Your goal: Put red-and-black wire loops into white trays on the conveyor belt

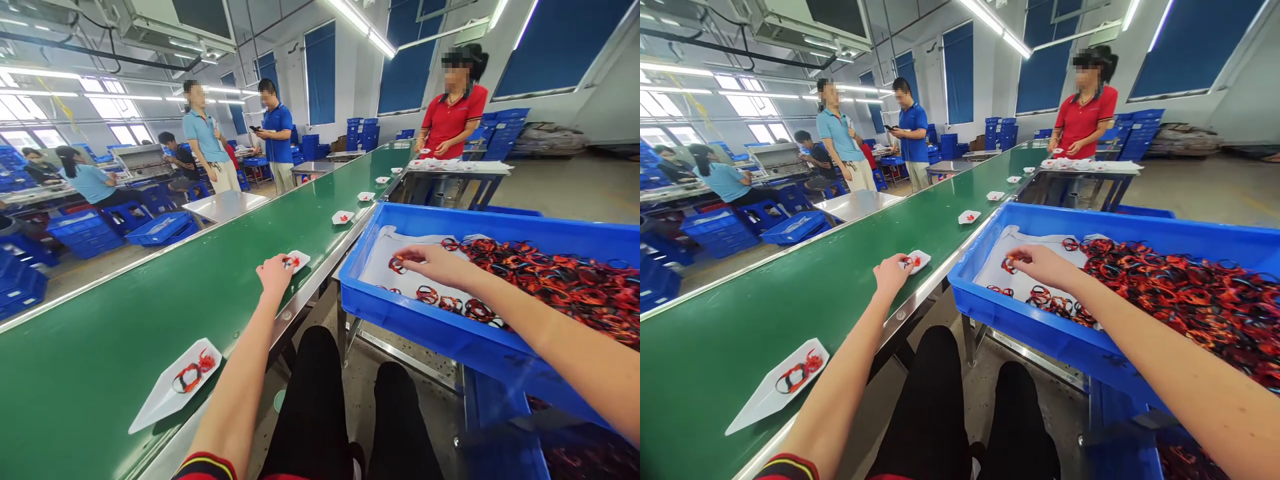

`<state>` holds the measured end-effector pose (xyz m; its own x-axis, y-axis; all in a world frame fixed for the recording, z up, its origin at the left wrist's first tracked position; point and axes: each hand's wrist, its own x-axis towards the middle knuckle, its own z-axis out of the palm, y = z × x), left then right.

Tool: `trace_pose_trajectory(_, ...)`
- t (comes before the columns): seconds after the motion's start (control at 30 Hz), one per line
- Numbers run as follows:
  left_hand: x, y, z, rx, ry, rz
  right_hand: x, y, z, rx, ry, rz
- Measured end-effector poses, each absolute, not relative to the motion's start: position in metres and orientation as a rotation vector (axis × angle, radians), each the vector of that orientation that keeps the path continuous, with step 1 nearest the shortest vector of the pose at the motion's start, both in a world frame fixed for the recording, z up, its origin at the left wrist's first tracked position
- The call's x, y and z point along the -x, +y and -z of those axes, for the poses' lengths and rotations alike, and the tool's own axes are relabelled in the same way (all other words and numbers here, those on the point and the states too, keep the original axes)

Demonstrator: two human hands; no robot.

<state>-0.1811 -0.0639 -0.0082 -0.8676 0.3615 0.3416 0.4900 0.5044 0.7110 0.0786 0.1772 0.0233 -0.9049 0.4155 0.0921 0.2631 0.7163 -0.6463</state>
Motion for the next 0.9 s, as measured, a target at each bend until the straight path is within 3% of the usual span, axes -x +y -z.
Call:
trace_pose_trajectory(0.13,0.175,-0.063,0.004,0.771,-2.577,1.080,-0.080,0.169,-0.031,0.373,-2.449,-1.573)
trace_pose_trajectory(0.27,0.128,-0.054,-0.010,1.054,-2.362,1.136,-0.081,0.163,-0.036,0.279,-2.328,-1.830)
trace_pose_trajectory(0.47,0.053,-0.026,-0.026,1.735,-1.952,1.460,-0.081,0.164,-0.035,0.207,-2.208,-1.979)
trace_pose_trajectory(0.73,0.035,-0.006,-0.021,1.644,-1.911,1.612,-0.083,0.157,-0.039,0.124,-2.284,-1.973)
trace_pose_trajectory(0.83,0.032,-0.013,-0.021,1.535,-2.000,1.901,-0.084,0.156,-0.042,0.123,-2.229,-2.001)
trace_pose_trajectory(0.9,0.031,-0.022,-0.021,1.371,-2.043,2.402,-0.083,0.157,-0.041,0.156,-2.200,-1.976)
